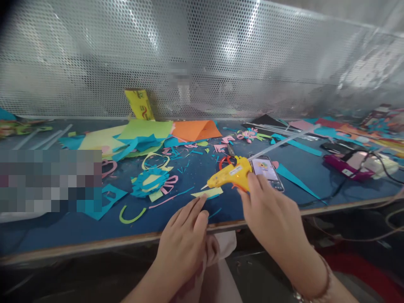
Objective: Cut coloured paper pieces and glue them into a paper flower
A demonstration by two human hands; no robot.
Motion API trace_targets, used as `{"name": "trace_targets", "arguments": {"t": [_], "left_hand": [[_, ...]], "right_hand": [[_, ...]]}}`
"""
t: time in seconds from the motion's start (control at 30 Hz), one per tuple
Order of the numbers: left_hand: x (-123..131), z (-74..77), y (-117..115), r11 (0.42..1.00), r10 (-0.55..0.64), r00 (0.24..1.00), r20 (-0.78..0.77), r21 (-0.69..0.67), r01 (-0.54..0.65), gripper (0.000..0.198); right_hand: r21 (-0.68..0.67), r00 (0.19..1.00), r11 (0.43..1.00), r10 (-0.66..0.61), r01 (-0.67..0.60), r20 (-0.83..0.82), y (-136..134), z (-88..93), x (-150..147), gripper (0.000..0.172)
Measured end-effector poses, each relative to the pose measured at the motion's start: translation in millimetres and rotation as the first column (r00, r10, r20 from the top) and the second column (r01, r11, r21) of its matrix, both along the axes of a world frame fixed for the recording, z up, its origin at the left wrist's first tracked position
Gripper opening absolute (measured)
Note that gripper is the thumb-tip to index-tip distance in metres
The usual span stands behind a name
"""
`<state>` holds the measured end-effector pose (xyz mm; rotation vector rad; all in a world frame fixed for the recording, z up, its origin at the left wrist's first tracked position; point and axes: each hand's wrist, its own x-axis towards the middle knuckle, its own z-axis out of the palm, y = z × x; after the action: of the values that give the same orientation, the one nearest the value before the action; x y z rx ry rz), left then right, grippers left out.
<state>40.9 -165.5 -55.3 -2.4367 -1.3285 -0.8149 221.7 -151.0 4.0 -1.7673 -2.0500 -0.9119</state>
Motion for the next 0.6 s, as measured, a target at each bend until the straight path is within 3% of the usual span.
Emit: {"name": "trace_targets", "arguments": {"t": [0.27, 0.6], "left_hand": [[-0.9, -0.3, 0.2, 1.000, -0.024, 1.000, -0.003, -0.020, 0.024, 0.018], [-0.9, 2.2, -0.4, 0.999, -0.007, 1.000, -0.023, -0.038, 0.006, 0.018]], "right_hand": [[-0.064, 1.000, 0.998, 0.023, -0.023, -0.001, 4.1, -9.3, -12.6, 0.030], [-0.036, 0.999, 0.999, 0.030, -0.030, 0.010, 1.9, -6.0, -8.1, 0.032]]}}
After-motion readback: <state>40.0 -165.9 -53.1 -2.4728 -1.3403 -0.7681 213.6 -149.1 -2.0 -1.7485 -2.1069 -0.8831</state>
